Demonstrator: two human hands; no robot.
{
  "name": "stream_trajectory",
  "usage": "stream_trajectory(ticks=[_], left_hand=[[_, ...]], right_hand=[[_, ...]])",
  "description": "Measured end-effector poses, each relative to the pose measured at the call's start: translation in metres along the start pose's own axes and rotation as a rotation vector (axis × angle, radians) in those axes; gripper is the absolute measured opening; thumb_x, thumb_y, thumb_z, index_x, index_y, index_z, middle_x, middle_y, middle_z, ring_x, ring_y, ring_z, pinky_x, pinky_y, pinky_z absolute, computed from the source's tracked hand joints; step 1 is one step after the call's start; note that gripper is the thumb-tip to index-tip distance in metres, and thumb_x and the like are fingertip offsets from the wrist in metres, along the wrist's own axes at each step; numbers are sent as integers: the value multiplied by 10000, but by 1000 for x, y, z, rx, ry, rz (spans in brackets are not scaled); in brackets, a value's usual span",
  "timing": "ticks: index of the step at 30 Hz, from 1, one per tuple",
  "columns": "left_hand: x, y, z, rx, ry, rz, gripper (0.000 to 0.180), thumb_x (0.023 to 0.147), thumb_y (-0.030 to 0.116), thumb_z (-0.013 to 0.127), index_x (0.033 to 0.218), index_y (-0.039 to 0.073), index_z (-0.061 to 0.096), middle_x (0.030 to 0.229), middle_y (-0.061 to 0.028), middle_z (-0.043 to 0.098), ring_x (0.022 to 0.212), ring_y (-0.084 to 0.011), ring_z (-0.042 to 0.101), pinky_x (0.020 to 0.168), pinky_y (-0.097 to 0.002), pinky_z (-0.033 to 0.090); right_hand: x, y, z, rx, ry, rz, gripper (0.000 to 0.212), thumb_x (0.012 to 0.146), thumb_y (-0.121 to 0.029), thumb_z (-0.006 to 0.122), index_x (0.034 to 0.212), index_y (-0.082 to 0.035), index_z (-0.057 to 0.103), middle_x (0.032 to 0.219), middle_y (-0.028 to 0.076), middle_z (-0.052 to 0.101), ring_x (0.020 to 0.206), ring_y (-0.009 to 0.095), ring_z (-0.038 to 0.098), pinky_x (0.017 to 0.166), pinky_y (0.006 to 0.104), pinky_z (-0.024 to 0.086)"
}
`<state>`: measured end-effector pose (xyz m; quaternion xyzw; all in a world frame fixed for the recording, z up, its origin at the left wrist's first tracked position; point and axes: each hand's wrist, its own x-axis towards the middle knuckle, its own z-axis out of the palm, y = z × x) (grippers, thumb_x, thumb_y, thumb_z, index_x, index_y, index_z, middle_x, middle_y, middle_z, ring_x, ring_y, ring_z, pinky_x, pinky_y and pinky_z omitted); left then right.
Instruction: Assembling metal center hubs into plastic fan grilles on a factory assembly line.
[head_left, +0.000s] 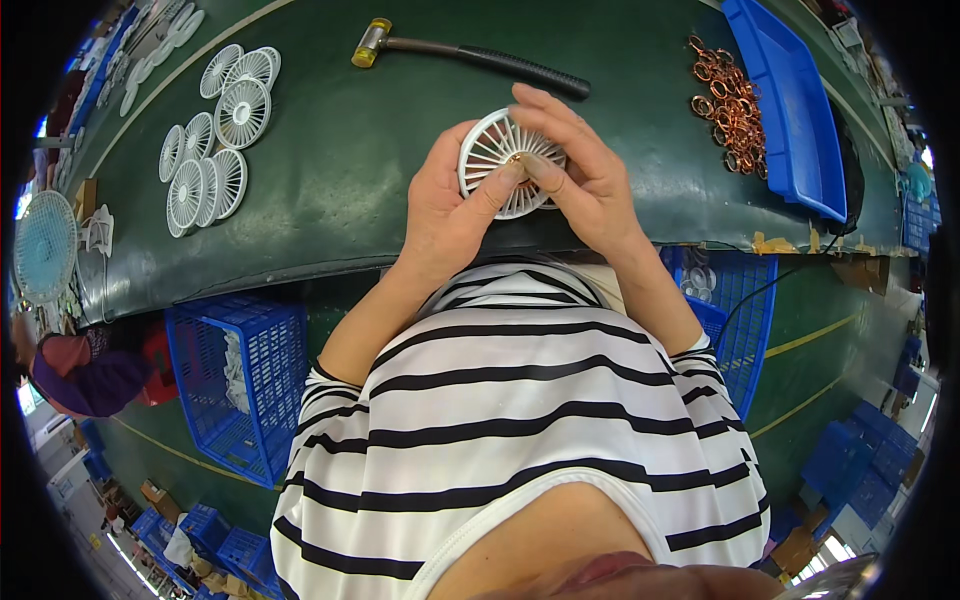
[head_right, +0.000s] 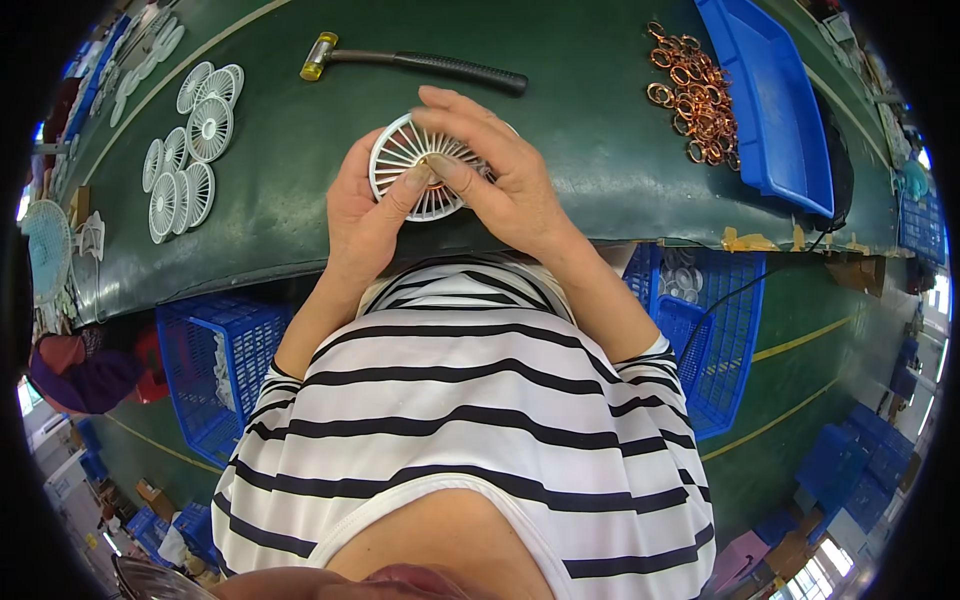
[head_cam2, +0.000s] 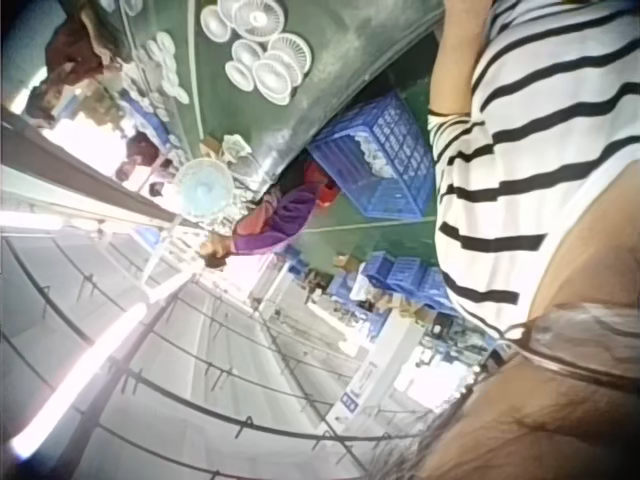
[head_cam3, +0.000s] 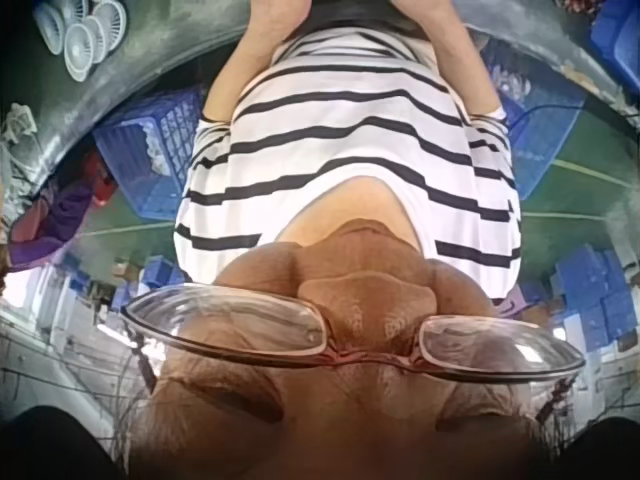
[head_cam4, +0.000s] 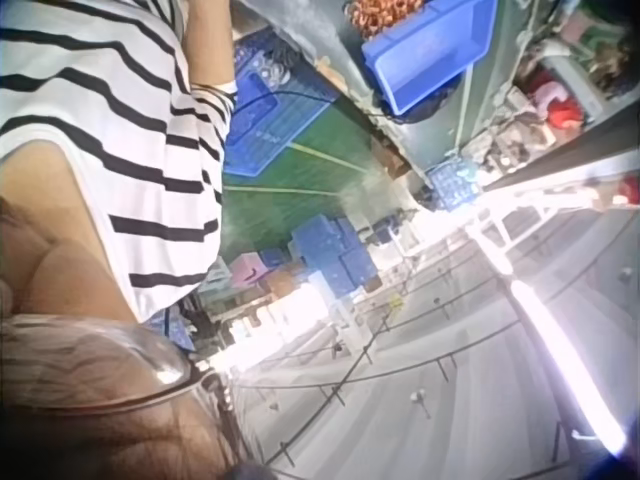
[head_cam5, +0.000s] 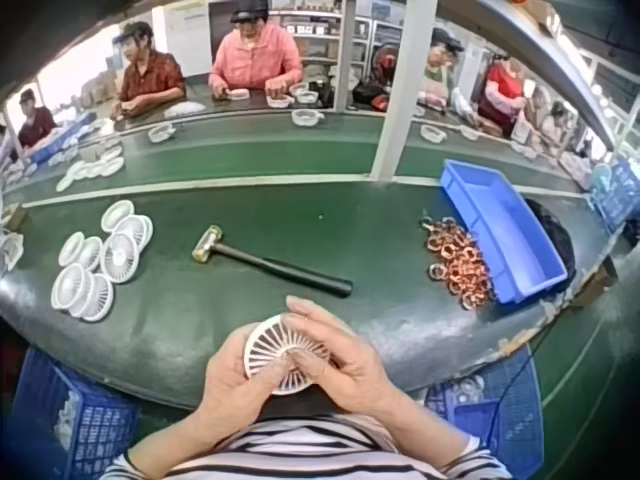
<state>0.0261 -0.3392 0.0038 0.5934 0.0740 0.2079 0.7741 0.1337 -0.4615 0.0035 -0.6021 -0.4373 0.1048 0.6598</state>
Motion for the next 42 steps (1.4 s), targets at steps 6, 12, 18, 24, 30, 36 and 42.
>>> stream_trajectory(ticks=[6, 12, 18, 24, 30, 36, 42], left_hand=[[-4, -8, -2, 157, -14, 19, 399, 910, 166, 647, 1230, -4, 481, 1076, -62, 623, 944, -94, 596, 839, -246, 487], [-1, 1, 5, -26, 30, -75, 358, 941, 199, 607, 1210, -3, 485, 1056, -58, 621, 940, -94, 585, 839, -245, 481], [-2, -3, 4, 68, 83, -50, 312, 1007, 254, 478, 1184, -3, 481, 1003, -51, 591, 916, -76, 522, 814, -223, 448], [-2, 4, 4, 43, 131, -67, 315, 1011, 267, 468, 1170, -5, 479, 995, -50, 589, 893, -75, 526, 791, -226, 455], [-3, 6, 4, 69, 137, -57, 323, 1012, 276, 466, 1176, -2, 474, 991, -47, 589, 886, -74, 527, 775, -227, 460], [-6, 4, 6, -31, 113, -64, 332, 1012, 273, 464, 1198, -1, 463, 1004, -56, 593, 888, -82, 534, 777, -228, 461], [-8, -4, 5, 59, 123, -5, 302, 954, 171, 504, 1187, -12, 447, 996, -89, 610, 876, -123, 557, 788, -276, 472]], right_hand=[[-3, -2, -11, 354, -105, 397, 536, 879, -80, 656, 1359, 3, 435, 1252, 99, 562, 1093, 131, 542, 920, 278, 464], [1, -3, -9, -406, 21, -68, 426, 799, -138, 730, 1196, -64, 596, 1083, 92, 619, 985, 237, 600, 865, 349, 495], [3, -12, -12, -748, -106, -428, 296, 689, -112, 758, 959, -95, 638, 866, 32, 604, 785, 222, 572, 672, 355, 447], [1, -8, -3, -757, 20, -544, 229, 694, -101, 758, 882, -98, 628, 807, 24, 612, 694, 222, 564, 631, 330, 436], [-1, -8, 0, -721, 77, -505, 195, 695, -105, 768, 805, -84, 609, 767, 32, 610, 655, 220, 553, 590, 327, 428], [-2, -13, 6, -692, 127, -488, 182, 704, -114, 769, 765, -86, 600, 711, 29, 601, 609, 220, 535, 547, 328, 409], [-3, -11, 9, -776, 118, -464, 175, 703, -86, 755, 798, -81, 609, 748, 33, 603, 641, 229, 545, 571, 334, 420]])
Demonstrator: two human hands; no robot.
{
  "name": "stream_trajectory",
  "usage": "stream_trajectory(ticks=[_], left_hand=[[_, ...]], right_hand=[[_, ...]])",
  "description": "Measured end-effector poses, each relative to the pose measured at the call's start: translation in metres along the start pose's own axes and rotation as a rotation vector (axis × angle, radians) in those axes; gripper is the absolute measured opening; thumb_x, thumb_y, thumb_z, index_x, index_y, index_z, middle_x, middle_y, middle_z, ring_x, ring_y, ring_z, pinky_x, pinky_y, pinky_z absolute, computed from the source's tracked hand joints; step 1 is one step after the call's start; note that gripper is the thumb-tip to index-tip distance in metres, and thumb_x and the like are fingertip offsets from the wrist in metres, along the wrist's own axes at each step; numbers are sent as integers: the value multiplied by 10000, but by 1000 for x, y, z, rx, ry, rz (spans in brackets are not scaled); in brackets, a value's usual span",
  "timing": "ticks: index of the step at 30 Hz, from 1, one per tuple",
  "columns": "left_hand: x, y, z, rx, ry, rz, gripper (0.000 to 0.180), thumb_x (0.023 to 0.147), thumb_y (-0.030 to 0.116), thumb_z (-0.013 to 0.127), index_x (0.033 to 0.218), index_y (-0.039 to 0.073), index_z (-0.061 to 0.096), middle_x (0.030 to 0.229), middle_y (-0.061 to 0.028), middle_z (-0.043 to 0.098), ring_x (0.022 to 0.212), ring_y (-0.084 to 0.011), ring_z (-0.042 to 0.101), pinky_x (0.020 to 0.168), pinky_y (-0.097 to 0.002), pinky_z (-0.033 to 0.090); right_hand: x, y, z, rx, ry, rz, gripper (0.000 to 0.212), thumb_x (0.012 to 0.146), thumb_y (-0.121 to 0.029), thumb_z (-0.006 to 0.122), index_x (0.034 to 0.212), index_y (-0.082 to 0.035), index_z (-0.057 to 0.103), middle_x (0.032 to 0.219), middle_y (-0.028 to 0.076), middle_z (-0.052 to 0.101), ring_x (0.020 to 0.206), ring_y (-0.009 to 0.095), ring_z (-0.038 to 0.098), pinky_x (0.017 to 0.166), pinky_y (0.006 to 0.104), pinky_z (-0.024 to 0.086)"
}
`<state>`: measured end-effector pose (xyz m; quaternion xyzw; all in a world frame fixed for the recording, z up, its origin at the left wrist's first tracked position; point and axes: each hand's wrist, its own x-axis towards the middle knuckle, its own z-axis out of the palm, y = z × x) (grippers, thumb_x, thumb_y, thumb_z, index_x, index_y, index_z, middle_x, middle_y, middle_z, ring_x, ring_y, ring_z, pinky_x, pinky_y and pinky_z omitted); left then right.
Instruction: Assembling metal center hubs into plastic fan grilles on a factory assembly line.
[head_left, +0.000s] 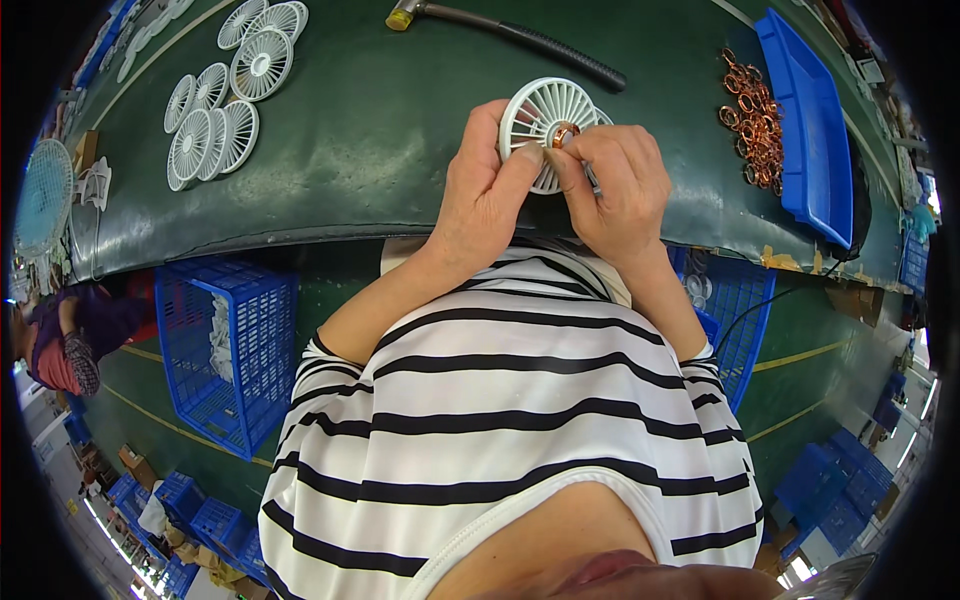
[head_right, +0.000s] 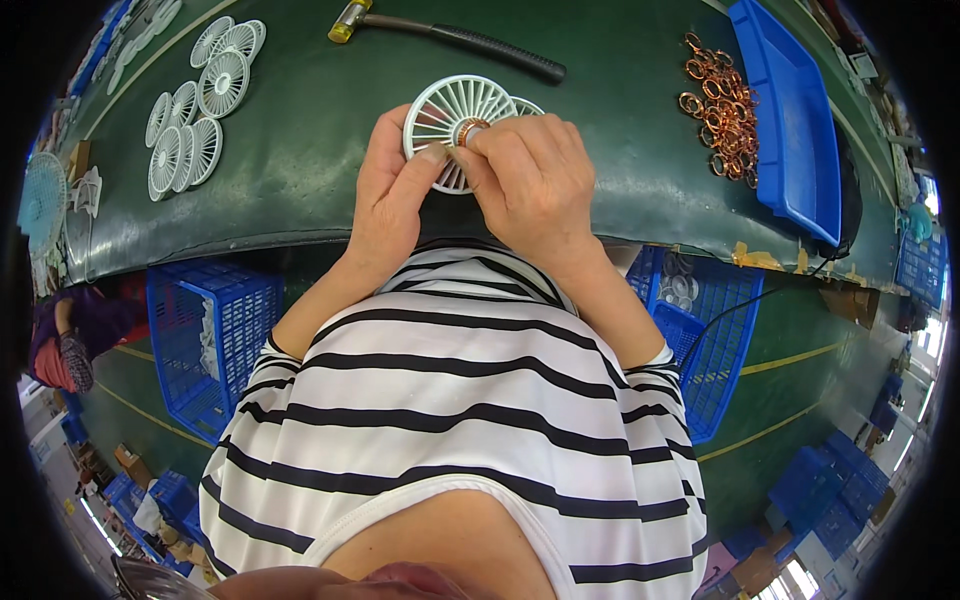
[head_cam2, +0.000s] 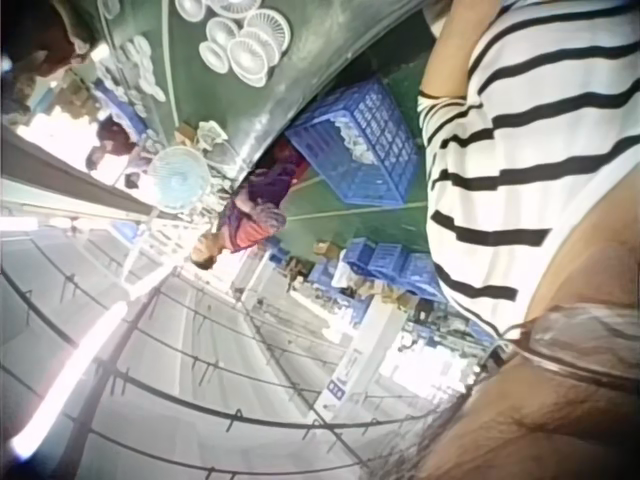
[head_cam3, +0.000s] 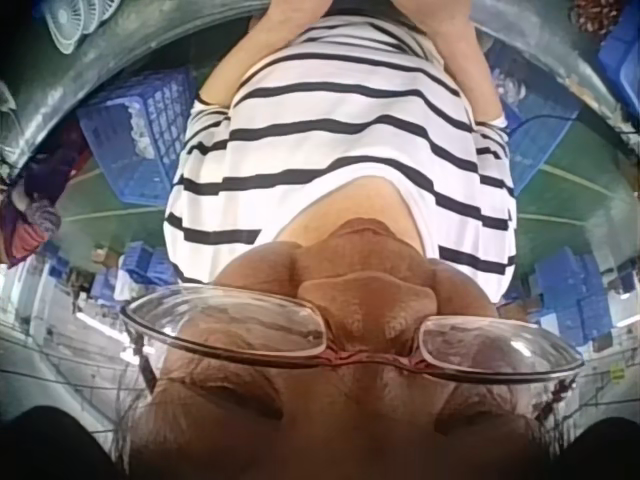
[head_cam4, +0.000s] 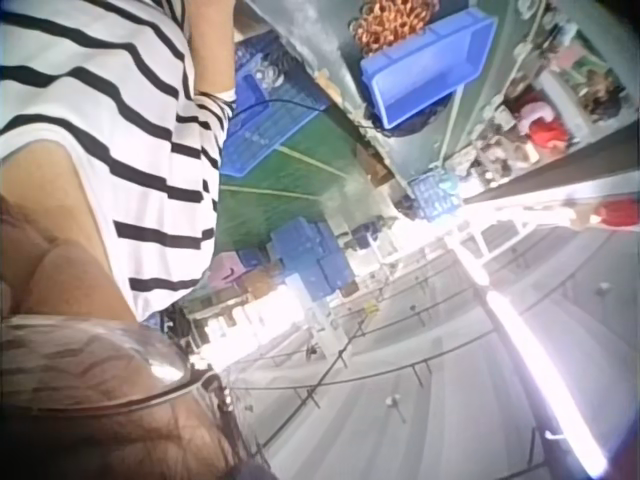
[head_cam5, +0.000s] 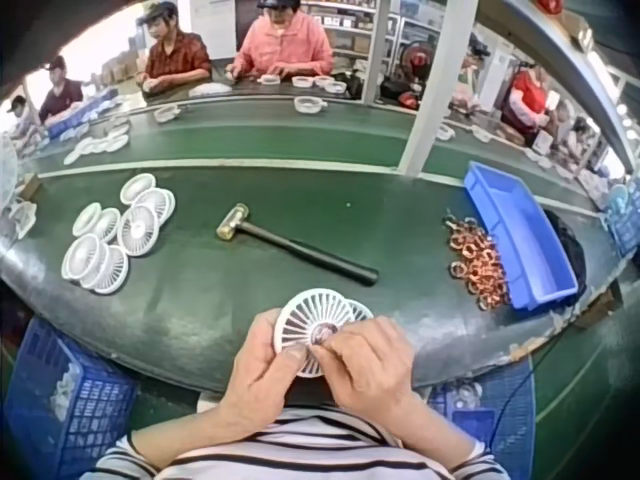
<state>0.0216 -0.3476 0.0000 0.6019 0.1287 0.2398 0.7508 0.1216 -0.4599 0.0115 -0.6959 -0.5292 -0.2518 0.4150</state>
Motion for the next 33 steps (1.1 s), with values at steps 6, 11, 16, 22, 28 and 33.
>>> stream_trajectory(ticks=[6, 11, 16, 22, 28, 33], left_hand=[[-1, -3, -5, 231, -34, 91, 280, 891, 129, 524, 1106, -5, 405, 845, -144, 618, 726, -202, 593, 675, -340, 487], [-4, -3, -3, 334, -20, 126, 305, 892, 102, 509, 1144, -14, 381, 872, -156, 629, 755, -212, 621, 681, -340, 496], [2, 3, -6, 10, -84, 42, 439, 889, 85, 523, 1280, -41, 369, 1076, -118, 608, 963, -152, 596, 828, -283, 492], [-6, 22, -9, -158, -267, -221, 452, 915, 186, 627, 1261, -36, 437, 1062, -76, 603, 941, -105, 584, 824, -251, 494], [-8, 16, -4, -139, -226, -123, 434, 908, 208, 655, 1238, -6, 472, 1041, -56, 625, 921, -96, 597, 795, -242, 502], [-7, 13, -7, 323, -151, 202, 434, 881, 161, 678, 1237, 5, 487, 1004, -116, 660, 869, -119, 635, 766, -275, 517]], right_hand=[[4, -9, -5, -23, -158, 72, 164, 739, -50, 712, 869, -62, 613, 855, 72, 616, 753, 264, 565, 642, 358, 445], [3, -9, -6, -50, -298, 132, 141, 768, -76, 703, 876, -51, 616, 895, 89, 633, 811, 279, 575, 702, 363, 458], [4, -11, -9, -79, -50, 151, 221, 713, -152, 749, 923, -114, 693, 900, 7, 627, 844, 224, 557, 762, 357, 394], [14, -2, -33, 35, -248, -48, 282, 671, -256, 772, 921, -133, 732, 1083, -13, 676, 1066, 245, 559, 907, 385, 371], [-5, 11, -29, 564, -315, 183, 299, 857, -119, 639, 1150, -70, 666, 1329, 160, 542, 1190, 293, 517, 983, 381, 406], [-9, 11, -24, 835, -168, 634, 474, 887, -130, 631, 1332, -30, 501, 1297, 150, 550, 1081, 188, 567, 895, 304, 476]])
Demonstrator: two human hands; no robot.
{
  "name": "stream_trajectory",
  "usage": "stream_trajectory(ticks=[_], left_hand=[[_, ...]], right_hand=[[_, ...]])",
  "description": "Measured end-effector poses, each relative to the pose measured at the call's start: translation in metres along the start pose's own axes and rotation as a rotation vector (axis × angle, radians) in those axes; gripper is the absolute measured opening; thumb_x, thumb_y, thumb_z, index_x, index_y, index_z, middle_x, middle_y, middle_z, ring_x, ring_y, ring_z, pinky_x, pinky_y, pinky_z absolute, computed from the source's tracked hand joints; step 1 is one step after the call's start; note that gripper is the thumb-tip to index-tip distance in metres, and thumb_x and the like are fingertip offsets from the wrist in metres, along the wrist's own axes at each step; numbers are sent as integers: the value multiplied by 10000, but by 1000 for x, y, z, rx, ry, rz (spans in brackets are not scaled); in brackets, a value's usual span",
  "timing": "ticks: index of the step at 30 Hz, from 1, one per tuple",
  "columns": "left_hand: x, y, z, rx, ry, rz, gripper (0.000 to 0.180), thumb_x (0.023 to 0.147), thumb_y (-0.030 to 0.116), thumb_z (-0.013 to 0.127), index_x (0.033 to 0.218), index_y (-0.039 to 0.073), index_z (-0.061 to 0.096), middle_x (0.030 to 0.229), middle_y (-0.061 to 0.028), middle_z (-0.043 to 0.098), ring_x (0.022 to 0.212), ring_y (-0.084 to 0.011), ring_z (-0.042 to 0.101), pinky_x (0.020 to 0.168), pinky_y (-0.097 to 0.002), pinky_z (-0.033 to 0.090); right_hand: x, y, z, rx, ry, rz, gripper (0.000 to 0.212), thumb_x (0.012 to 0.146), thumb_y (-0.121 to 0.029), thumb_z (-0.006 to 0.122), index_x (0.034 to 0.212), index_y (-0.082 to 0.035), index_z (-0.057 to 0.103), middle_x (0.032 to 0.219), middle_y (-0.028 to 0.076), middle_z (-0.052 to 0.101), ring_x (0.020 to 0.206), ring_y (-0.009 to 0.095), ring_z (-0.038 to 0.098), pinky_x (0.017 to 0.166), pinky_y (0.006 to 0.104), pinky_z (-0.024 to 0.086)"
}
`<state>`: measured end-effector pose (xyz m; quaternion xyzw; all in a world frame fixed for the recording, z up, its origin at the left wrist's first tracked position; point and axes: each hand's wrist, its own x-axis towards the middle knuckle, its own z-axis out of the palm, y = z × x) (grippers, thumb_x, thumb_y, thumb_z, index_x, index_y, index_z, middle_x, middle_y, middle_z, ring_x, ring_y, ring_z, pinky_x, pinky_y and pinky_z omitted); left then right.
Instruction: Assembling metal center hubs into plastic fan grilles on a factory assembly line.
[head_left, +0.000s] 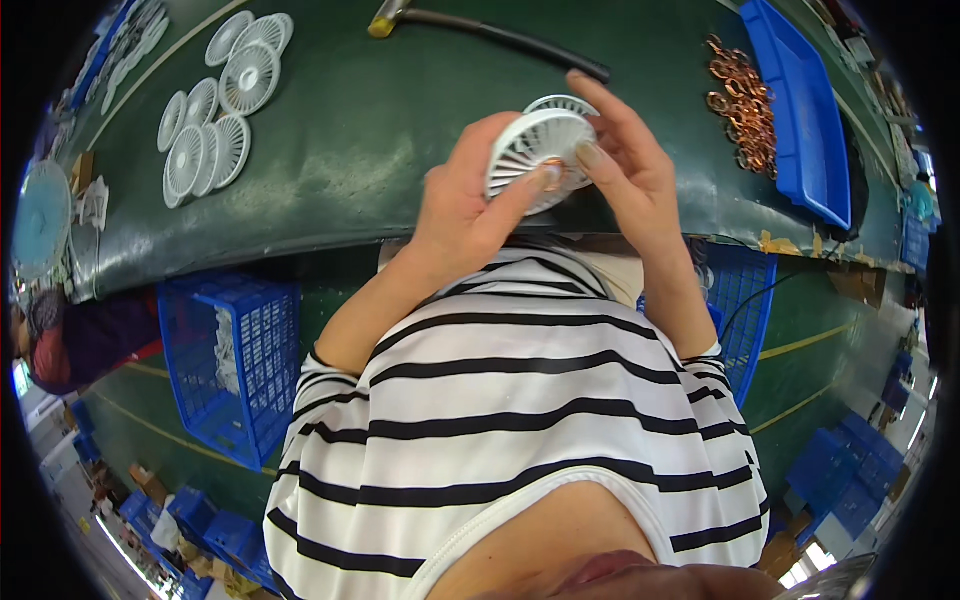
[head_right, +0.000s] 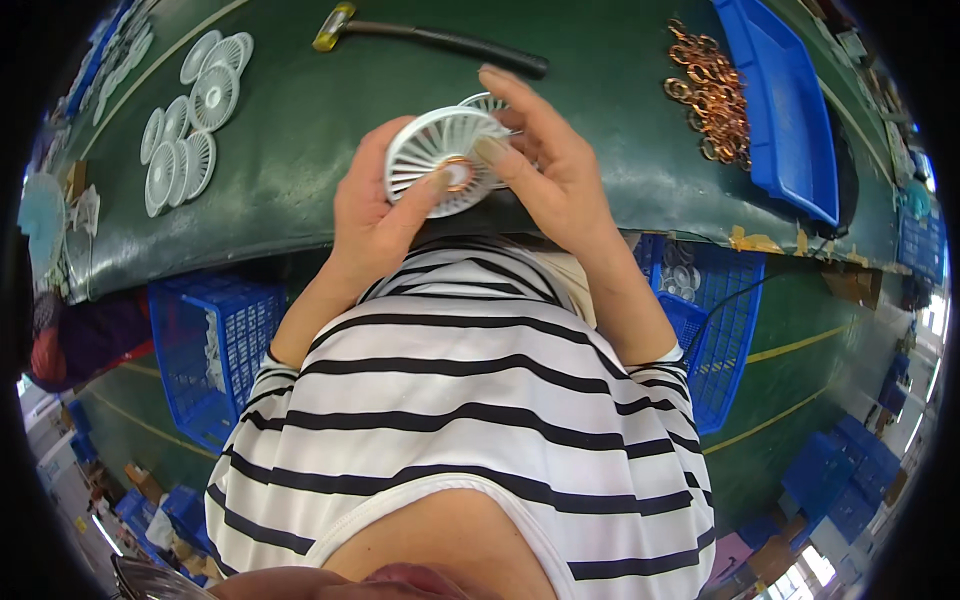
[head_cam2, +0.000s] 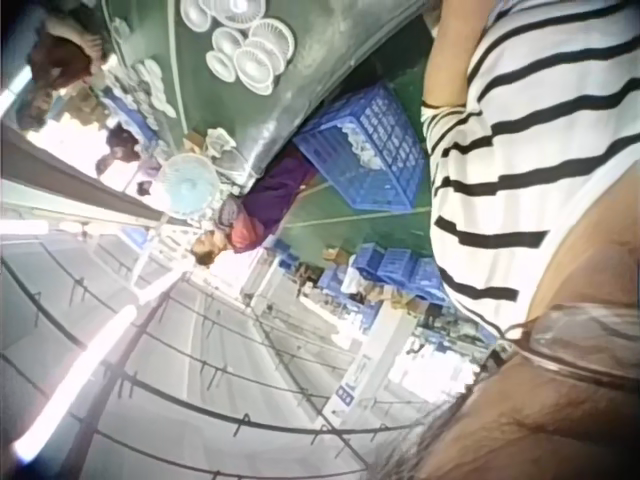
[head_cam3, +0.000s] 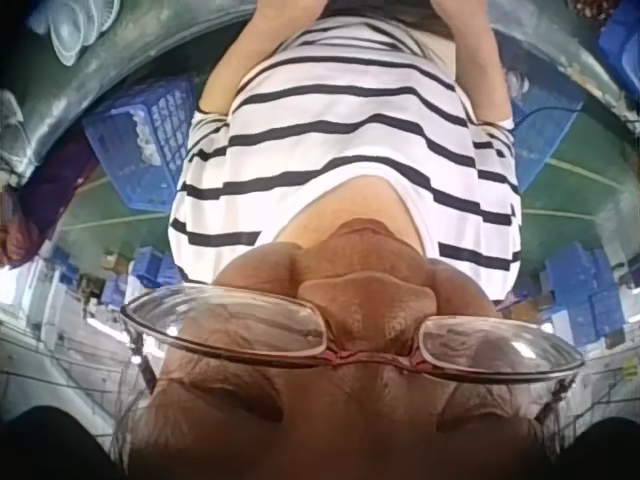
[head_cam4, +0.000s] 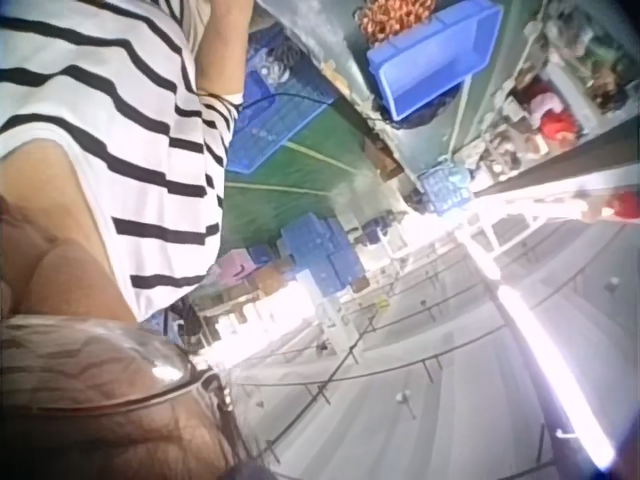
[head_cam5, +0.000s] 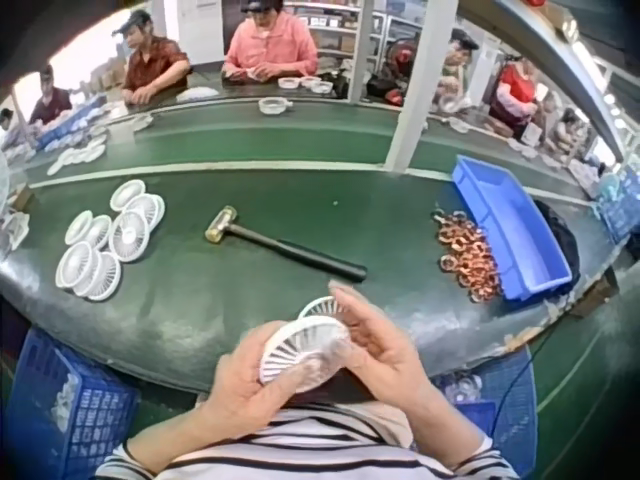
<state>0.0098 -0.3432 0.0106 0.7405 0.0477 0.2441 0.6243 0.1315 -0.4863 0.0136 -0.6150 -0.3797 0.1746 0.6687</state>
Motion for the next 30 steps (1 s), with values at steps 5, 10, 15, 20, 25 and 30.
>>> stream_trajectory(ticks=[5, 10, 15, 20, 25, 30], left_hand=[[10, -23, -20, 507, 386, 351, 401, 847, 45, 685, 1214, 18, 524, 982, -176, 681, 804, -246, 697, 679, -318, 551], [12, -36, -42, 901, 331, 299, 299, 859, 22, 597, 1157, 34, 609, 1080, -143, 664, 934, -306, 664, 818, -362, 532], [19, -29, -50, 848, 3, 172, 542, 857, 249, 627, 1348, 114, 442, 1415, -250, 366, 1326, -456, 301, 1087, -586, 217], [55, -34, -118, 1131, 378, 166, 668, 830, 414, 654, 1333, 31, 437, 1333, -306, 422, 1279, -470, 348, 1051, -592, 239], [86, -54, -194, 1554, 467, -331, 848, 741, 590, 681, 1303, 5, 435, 1199, -264, 555, 1153, -400, 510, 977, -616, 312], [72, -91, -237, 1298, 589, -302, 501, 913, 437, 487, 1337, 169, 489, 1012, -199, 678, 987, -406, 631, 936, -509, 420]], right_hand=[[17, 14, -47, -654, 318, 102, 409, 893, -182, 656, 1264, -42, 556, 995, 62, 664, 803, 105, 607, 714, 246, 496], [28, 50, -133, -1394, 490, 152, 331, 882, -336, 617, 1024, -38, 622, 919, 163, 654, 868, 356, 627, 744, 451, 491], [24, 47, -145, -1467, 416, 70, 221, 907, -278, 585, 875, -60, 595, 871, 143, 632, 839, 347, 609, 701, 450, 490], [23, 24, -119, -1130, 337, 93, 214, 903, -238, 622, 844, -34, 598, 727, 120, 580, 660, 294, 559, 616, 409, 455], [30, 33, -114, -1309, 350, 69, 277, 949, -294, 530, 886, -36, 610, 787, 193, 627, 742, 394, 609, 649, 455, 478], [30, 39, -113, -1347, 412, 3, 260, 880, -297, 629, 855, -44, 575, 819, 163, 582, 801, 369, 581, 684, 469, 476]])
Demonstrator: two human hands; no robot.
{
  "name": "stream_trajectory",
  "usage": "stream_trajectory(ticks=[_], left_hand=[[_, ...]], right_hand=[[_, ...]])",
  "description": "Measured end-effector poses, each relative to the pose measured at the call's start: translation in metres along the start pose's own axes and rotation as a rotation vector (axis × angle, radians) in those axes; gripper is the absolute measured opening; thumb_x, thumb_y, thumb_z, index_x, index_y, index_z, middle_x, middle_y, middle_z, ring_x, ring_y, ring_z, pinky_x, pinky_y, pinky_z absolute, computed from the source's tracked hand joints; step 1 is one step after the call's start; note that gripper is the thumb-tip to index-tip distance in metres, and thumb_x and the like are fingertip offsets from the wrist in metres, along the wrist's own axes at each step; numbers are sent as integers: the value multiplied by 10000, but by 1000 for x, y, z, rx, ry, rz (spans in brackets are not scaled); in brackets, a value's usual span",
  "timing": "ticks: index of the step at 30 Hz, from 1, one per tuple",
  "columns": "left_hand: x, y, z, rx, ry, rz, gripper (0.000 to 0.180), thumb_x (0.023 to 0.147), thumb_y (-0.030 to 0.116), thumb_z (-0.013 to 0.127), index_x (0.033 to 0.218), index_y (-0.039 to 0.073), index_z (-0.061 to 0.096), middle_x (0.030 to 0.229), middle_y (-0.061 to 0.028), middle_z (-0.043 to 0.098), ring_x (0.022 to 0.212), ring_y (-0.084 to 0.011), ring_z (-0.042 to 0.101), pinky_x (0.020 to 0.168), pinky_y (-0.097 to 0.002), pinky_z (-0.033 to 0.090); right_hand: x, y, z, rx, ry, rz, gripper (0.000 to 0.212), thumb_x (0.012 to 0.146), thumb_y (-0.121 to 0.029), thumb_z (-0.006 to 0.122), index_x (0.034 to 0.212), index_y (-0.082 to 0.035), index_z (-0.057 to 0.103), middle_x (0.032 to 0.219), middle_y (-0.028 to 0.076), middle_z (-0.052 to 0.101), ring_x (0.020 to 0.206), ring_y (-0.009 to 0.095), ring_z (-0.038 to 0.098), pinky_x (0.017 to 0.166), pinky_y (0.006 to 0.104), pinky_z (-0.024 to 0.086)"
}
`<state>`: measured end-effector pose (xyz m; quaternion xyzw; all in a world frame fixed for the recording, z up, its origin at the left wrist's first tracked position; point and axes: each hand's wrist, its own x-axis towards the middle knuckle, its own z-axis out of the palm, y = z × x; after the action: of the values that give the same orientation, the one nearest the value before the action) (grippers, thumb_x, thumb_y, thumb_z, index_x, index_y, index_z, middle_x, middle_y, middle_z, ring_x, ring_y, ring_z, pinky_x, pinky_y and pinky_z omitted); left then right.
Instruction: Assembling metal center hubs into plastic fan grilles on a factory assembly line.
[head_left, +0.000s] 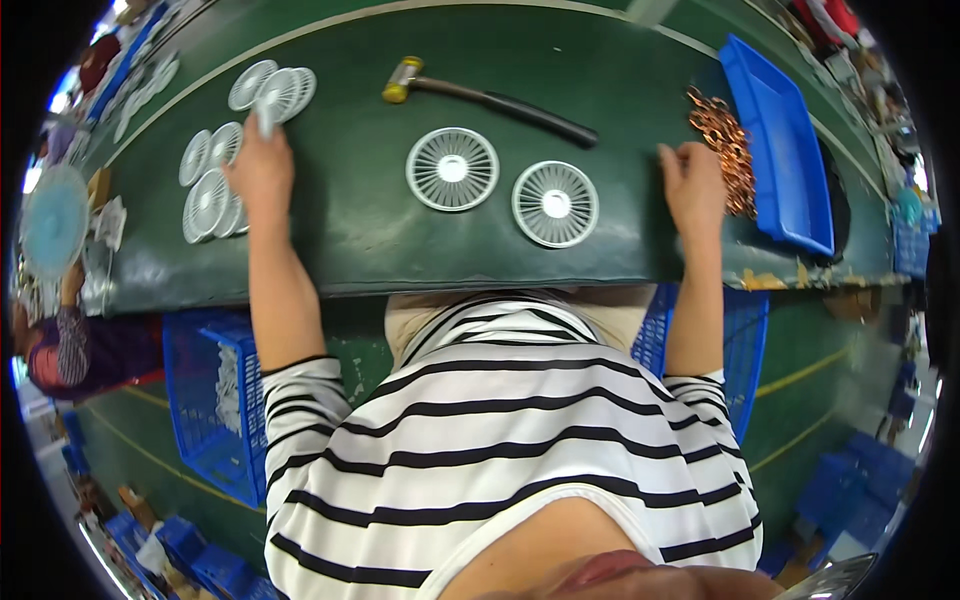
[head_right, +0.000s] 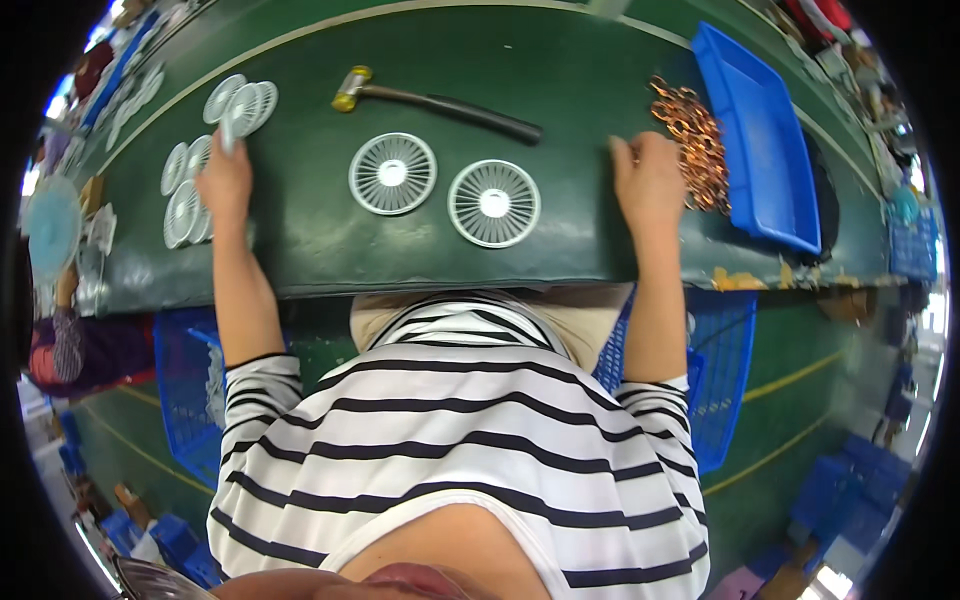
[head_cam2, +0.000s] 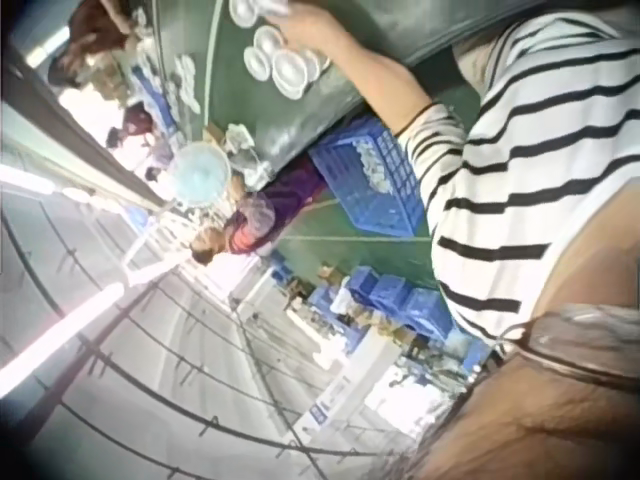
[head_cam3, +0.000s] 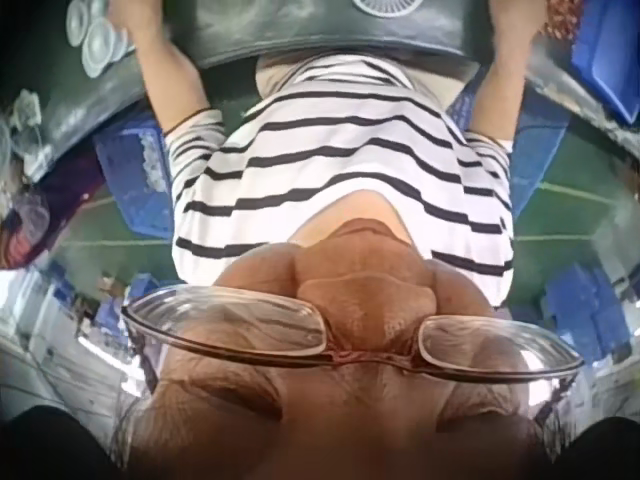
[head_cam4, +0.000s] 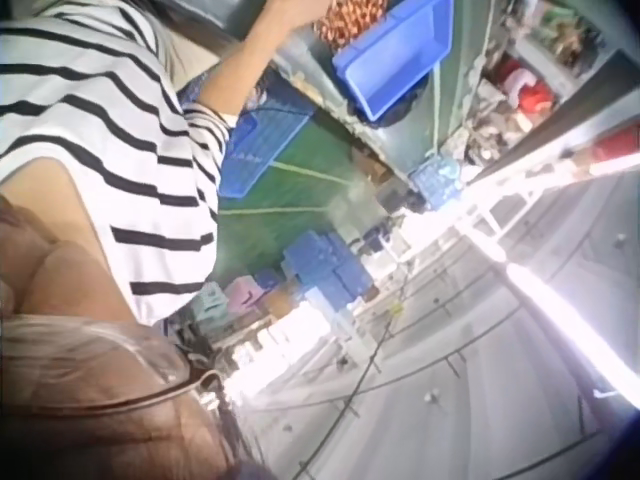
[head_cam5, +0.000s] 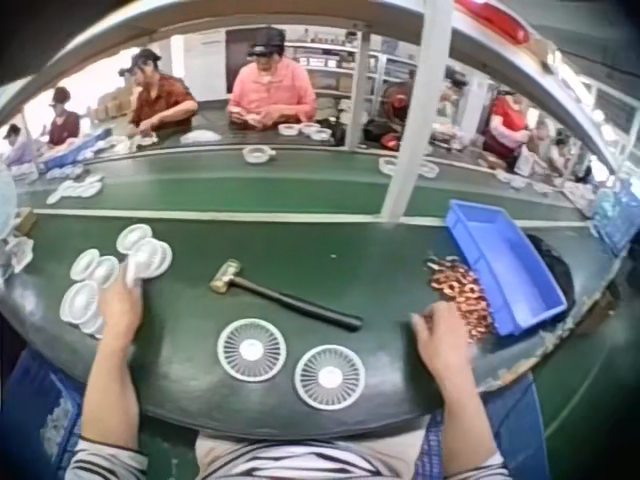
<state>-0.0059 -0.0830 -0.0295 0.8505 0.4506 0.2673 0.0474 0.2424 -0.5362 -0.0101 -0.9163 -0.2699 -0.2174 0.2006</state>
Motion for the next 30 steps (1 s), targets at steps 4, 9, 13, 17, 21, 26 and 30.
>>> stream_trajectory(ticks=[4, 9, 13, 17, 21, 26, 30], left_hand=[[-20, 36, -35, -217, 155, -28, 300, 919, 296, 577, 1152, 110, 612, 843, -151, 677, 746, -322, 650, 669, -405, 497], [-77, 101, -51, -753, 314, 223, 232, 892, 151, 663, 1065, 3, 621, 868, -37, 632, 751, -92, 554, 677, -242, 461], [-129, 155, -68, -1202, -142, 125, 166, 955, 133, 557, 1064, 10, 574, 972, -29, 598, 880, -78, 540, 787, -241, 451], [-157, 183, -67, -1492, -537, -80, 305, 1020, 263, 423, 1107, 4, 559, 968, -28, 579, 865, -75, 529, 768, -221, 438], [-165, 192, -68, -1573, -643, -59, 353, 1024, 272, 394, 1228, 9, 510, 1067, -45, 596, 927, -87, 582, 803, -229, 483], [-165, 193, -74, -1402, -642, 84, 350, 1016, 225, 420, 1277, -5, 452, 1072, -55, 559, 966, -90, 515, 858, -223, 422], [-167, 192, -67, -1259, -557, 232, 372, 1007, 254, 442, 1286, 9, 416, 1056, -107, 598, 922, -158, 566, 808, -283, 470]], right_hand=[[-5, -13, -9, 40, -113, -4, 188, 871, -225, 627, 791, -58, 593, 819, 130, 587, 758, 347, 592, 650, 448, 470], [-14, -39, -24, 468, 188, -201, 116, 768, -24, 727, 858, -41, 656, 847, 86, 624, 716, 228, 603, 622, 304, 488], [-23, -73, -42, 479, 290, -368, 160, 714, -30, 766, 839, -51, 670, 823, 80, 637, 709, 233, 604, 612, 317, 483], [-29, -106, -51, 575, 268, -559, 211, 656, -3, 782, 830, -38, 668, 813, 80, 628, 709, 238, 600, 607, 319, 482], [-31, -127, -47, 628, 249, -675, 252, 627, 8, 785, 843, -35, 663, 820, 87, 629, 704, 253, 600, 603, 329, 479], [-33, -135, -43, 542, 90, -620, 193, 690, -51, 727, 854, -64, 626, 839, 29, 612, 755, 226, 594, 653, 336, 461], [-31, -134, -46, 469, -95, -627, 180, 728, -54, 692, 883, -56, 602, 887, 44, 603, 811, 240, 585, 725, 366, 452]])
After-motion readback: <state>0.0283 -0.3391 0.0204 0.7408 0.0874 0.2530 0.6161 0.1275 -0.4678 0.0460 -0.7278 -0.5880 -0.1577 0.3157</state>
